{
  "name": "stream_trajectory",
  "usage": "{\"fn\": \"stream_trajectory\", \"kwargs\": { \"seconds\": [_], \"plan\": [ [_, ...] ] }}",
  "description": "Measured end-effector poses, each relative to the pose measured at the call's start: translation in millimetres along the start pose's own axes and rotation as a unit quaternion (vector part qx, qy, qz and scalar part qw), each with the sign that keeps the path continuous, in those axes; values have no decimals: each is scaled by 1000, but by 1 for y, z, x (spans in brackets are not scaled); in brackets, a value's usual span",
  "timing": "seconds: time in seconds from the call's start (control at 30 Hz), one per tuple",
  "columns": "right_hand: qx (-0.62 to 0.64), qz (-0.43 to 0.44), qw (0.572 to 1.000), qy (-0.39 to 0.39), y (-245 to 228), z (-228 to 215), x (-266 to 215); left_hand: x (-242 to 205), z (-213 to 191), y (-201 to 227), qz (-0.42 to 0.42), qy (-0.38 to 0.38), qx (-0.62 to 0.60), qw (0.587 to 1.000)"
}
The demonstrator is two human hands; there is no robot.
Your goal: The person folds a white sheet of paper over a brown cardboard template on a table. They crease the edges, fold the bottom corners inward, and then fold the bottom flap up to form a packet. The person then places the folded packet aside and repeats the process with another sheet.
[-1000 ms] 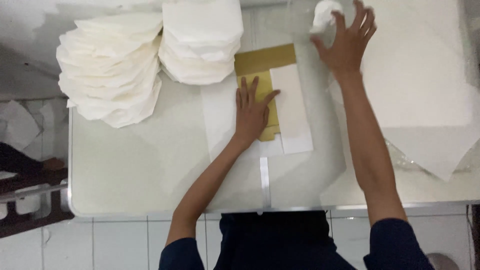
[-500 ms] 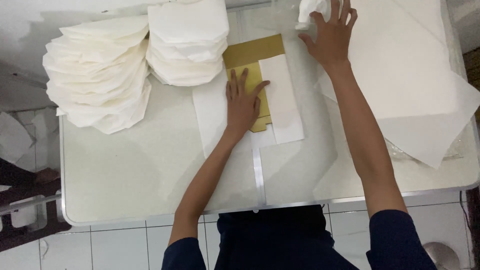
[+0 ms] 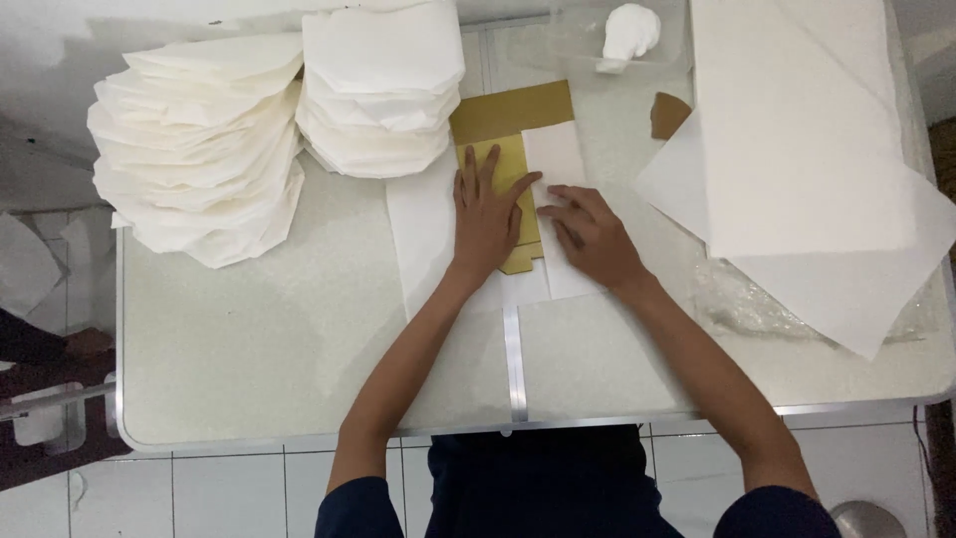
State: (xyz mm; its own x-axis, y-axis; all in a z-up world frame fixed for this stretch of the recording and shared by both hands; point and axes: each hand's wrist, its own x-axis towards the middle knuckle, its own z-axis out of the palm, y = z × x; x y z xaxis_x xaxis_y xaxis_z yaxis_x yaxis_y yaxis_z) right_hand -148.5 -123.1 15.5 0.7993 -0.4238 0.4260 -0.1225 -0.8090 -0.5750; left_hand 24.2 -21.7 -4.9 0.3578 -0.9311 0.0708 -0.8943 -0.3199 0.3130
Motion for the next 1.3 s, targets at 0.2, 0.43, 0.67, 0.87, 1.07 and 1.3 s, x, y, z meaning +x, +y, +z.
{"fn": "stream_trajectory", "kwargs": {
  "seconds": [0.2, 0.43, 0.67, 0.87, 1.07, 1.3],
  "plan": [
    [-16, -9, 1000, -7, 5, 2, 1, 2, 3, -1, 2, -5, 10, 1000],
    [-23, -26, 999, -14, -4, -5, 6, 1, 6, -2, 9, 8, 14, 1000],
    [8, -9, 1000, -28, -8, -11, 6, 0, 5, -3, 9, 17, -2, 1000],
    [28, 12, 999, -25, 12, 2, -7, 0, 5, -2, 6, 11, 14, 1000],
    [59, 25, 998, -1, 15, 2, -13, 1, 7, -3, 8, 20, 17, 1000],
    [-86, -77, 992, 56, 15, 4, -7, 0, 5, -4, 16, 37, -23, 999]
  ]
}}
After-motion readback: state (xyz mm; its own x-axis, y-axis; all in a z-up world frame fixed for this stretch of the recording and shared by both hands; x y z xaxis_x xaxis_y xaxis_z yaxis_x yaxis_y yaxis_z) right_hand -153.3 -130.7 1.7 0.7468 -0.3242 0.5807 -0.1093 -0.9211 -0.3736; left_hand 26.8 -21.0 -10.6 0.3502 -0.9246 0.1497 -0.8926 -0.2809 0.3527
